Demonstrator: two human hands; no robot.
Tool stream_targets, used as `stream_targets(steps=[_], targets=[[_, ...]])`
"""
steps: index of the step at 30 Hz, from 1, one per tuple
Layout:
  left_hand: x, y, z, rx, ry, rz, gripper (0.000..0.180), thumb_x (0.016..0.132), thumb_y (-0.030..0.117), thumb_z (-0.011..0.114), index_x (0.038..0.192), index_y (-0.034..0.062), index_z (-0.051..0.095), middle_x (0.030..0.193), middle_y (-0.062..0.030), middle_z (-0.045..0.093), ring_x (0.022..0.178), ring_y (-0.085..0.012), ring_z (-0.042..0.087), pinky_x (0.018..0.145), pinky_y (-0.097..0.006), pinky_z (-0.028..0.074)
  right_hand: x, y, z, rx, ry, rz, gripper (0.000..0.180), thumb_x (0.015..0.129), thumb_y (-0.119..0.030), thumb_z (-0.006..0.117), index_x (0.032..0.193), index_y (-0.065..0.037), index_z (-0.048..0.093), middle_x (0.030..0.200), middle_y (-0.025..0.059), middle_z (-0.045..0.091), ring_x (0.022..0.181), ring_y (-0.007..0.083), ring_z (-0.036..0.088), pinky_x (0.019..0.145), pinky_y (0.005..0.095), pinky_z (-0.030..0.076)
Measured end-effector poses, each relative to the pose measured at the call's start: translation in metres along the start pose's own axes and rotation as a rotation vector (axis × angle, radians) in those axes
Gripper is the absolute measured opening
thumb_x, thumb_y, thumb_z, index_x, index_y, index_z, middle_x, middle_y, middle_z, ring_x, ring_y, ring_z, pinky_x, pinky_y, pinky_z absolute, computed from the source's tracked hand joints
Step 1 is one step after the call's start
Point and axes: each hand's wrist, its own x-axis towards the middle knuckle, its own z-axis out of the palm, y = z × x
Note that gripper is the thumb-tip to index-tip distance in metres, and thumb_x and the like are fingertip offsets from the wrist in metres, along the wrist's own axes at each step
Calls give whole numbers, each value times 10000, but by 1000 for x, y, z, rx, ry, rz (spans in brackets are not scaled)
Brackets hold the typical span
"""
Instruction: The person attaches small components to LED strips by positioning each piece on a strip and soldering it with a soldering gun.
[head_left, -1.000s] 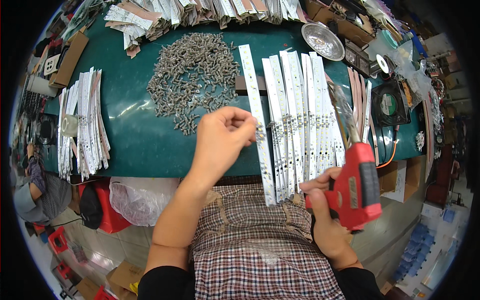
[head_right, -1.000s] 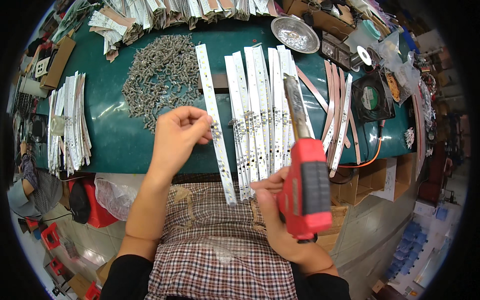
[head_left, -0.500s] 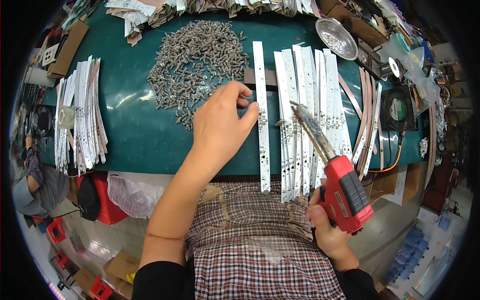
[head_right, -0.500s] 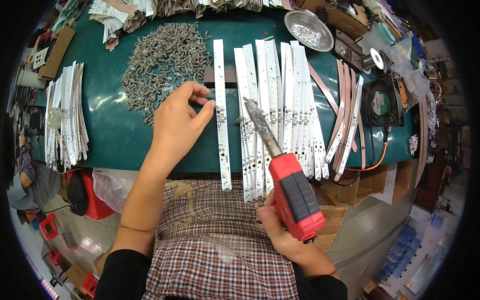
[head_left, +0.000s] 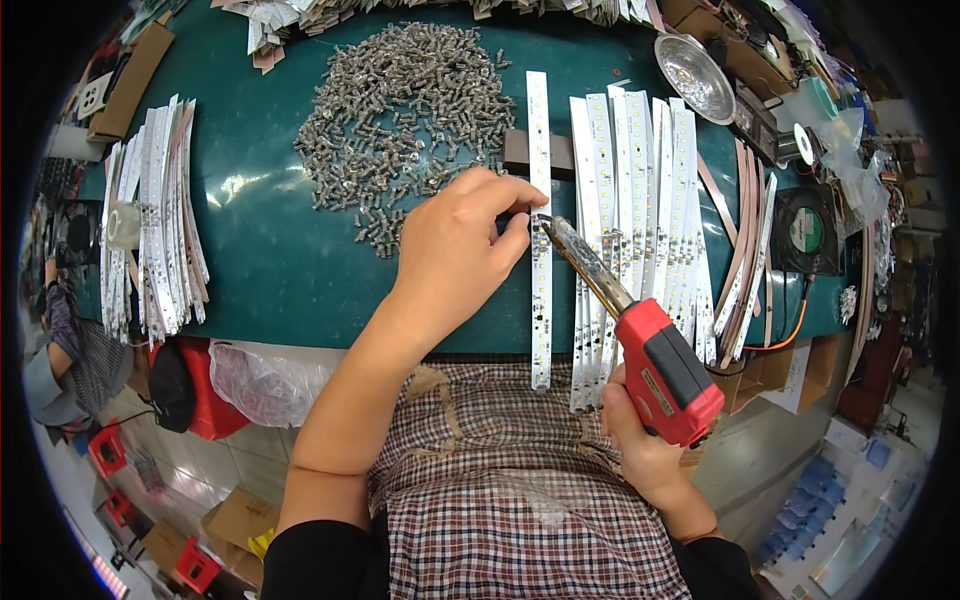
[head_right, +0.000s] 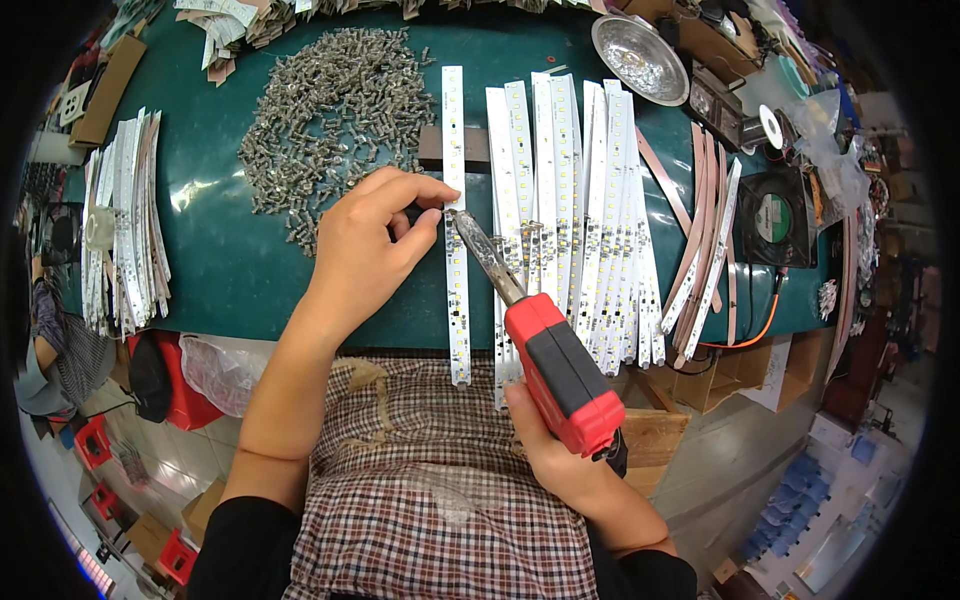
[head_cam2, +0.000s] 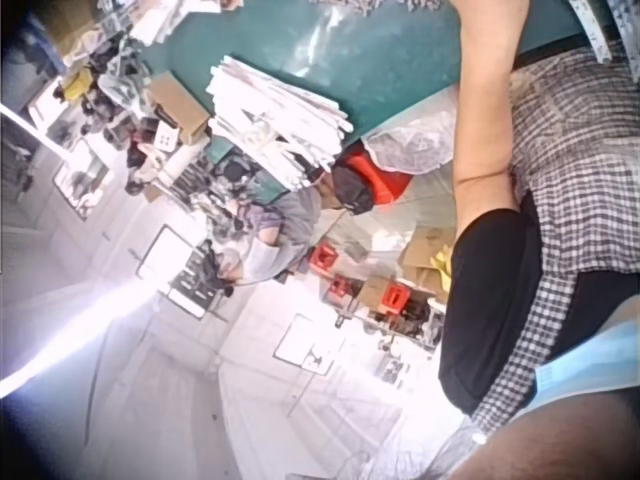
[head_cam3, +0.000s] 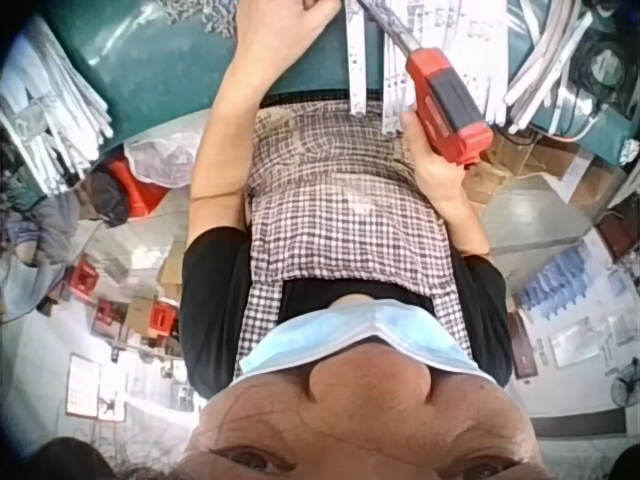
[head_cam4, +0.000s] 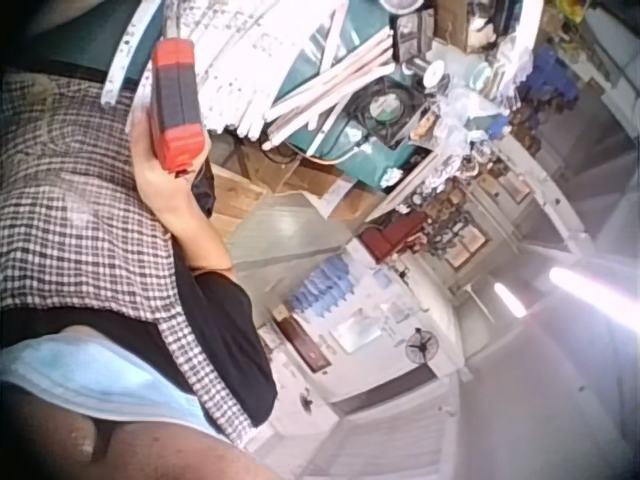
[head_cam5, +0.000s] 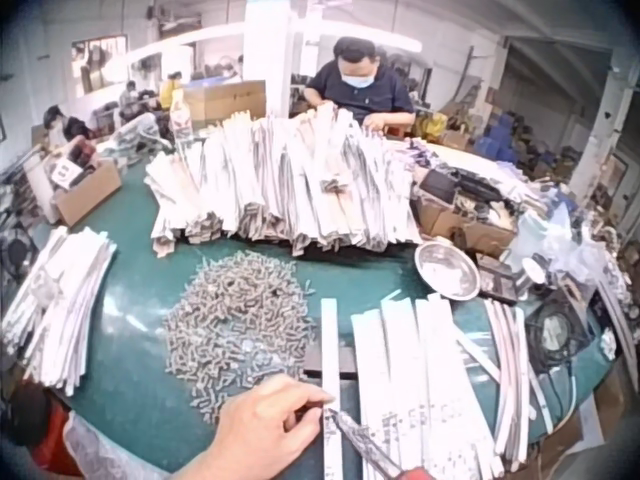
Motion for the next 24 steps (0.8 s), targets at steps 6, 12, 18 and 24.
stream_targets(steps=[6,12,18,24], targets=[[1,-1,2,3,-2,16,212,785,37,655,977,113,705,856,-4,641,532,-81,506,527,-226,425,1,-1,2,47,3,33,147,936,-131,602,1009,-5,580,756,23,537,649,110,498,588,284,422],[0,-4,1,21,7,31,207,787,43,652,976,112,703,851,-5,641,527,-87,507,525,-226,425,3,-4,3,45,-24,56,123,938,-126,596,975,-12,567,760,19,532,658,108,498,595,281,419],[0,-5,4,41,30,51,206,782,45,654,970,113,705,832,-6,636,518,-87,500,518,-234,422,3,-1,4,32,-7,47,147,933,-127,605,1005,-3,574,782,30,551,683,124,523,622,290,438],[0,0,3,69,26,24,139,786,87,649,909,124,701,815,-40,648,670,-210,646,592,-329,501,1,0,4,-58,-8,37,214,927,-132,616,1084,11,584,864,67,610,763,152,585,683,306,474]])
